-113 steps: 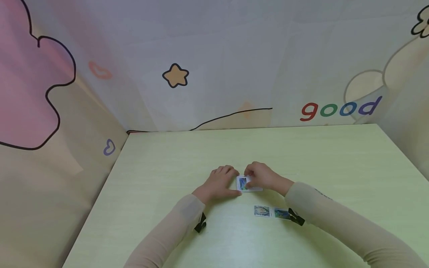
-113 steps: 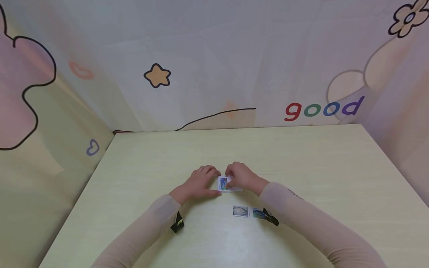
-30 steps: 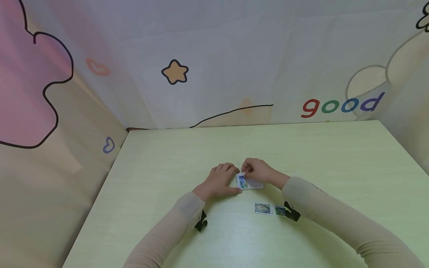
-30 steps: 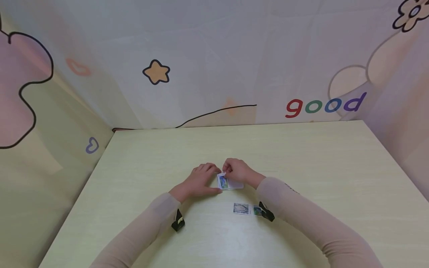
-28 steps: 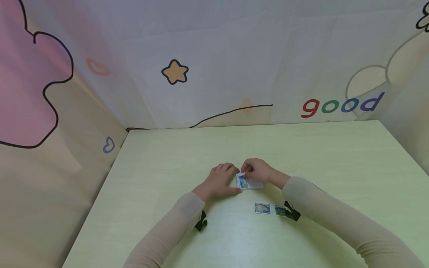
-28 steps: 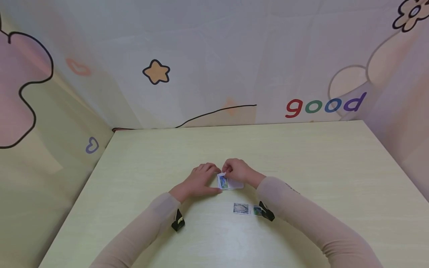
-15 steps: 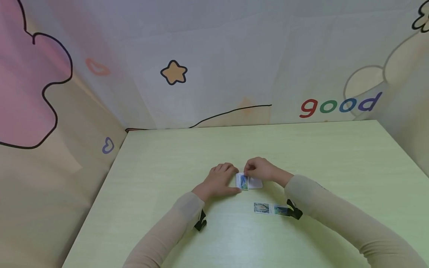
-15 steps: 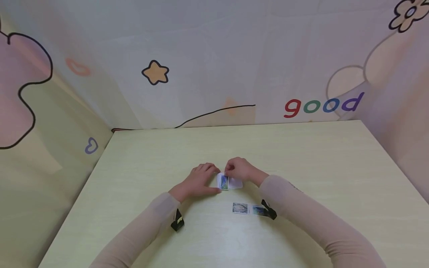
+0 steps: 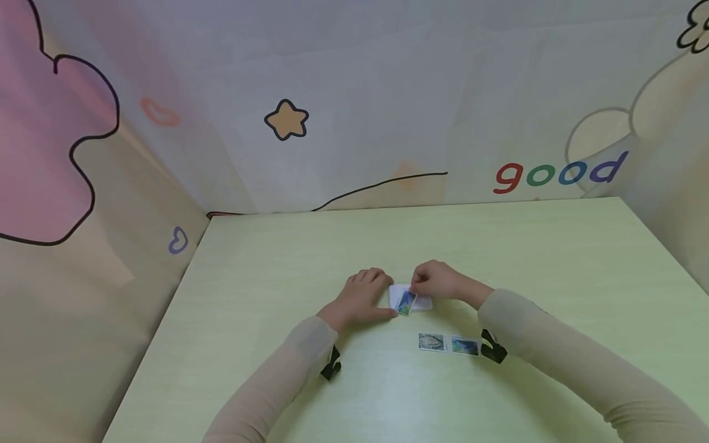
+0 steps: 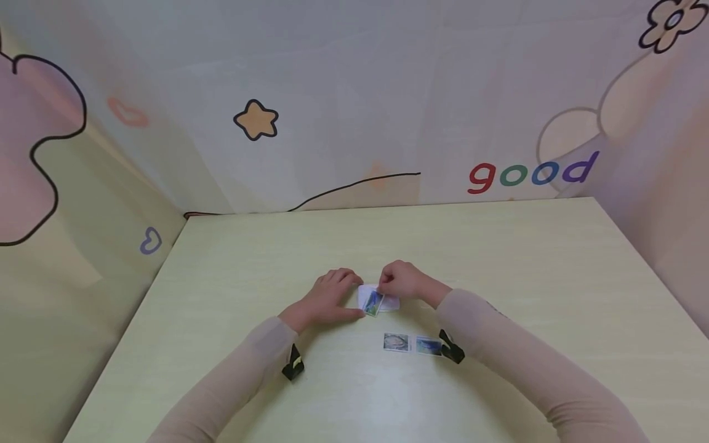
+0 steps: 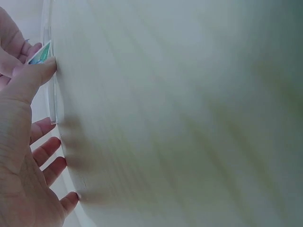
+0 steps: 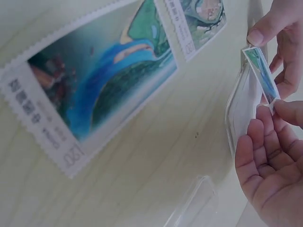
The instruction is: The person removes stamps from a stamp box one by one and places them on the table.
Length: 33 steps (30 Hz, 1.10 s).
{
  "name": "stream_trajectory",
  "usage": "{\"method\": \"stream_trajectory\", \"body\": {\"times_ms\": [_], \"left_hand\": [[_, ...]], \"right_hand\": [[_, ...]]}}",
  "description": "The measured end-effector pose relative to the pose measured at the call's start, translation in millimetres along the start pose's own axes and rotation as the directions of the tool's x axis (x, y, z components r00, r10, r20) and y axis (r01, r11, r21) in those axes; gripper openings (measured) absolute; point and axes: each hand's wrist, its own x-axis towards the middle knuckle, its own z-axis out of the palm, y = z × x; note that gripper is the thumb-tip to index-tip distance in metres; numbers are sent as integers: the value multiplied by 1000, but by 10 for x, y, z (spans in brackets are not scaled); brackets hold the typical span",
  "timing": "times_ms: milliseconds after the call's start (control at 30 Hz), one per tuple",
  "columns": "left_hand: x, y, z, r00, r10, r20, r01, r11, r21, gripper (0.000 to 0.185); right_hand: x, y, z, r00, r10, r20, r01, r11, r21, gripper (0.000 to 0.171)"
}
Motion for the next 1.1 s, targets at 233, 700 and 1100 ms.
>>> {"method": "stream_trajectory", "body": {"times_ms": [233, 700, 1100], "left_hand": [[21, 1, -2, 1000, 5, 5, -5, 1000, 1, 60], [25, 7, -4, 1000, -1, 2, 1, 1000, 13, 58], [2, 17, -4, 1000, -8, 3, 8, 1000, -4, 58]], "right_hand": [[-75, 74, -19, 1000, 26, -7, -25, 996, 91, 14], [-351, -146, 63, 996, 87, -24, -72, 923, 377, 16], [-564, -408, 316, 993, 101, 54, -114, 876, 469, 16]]}}
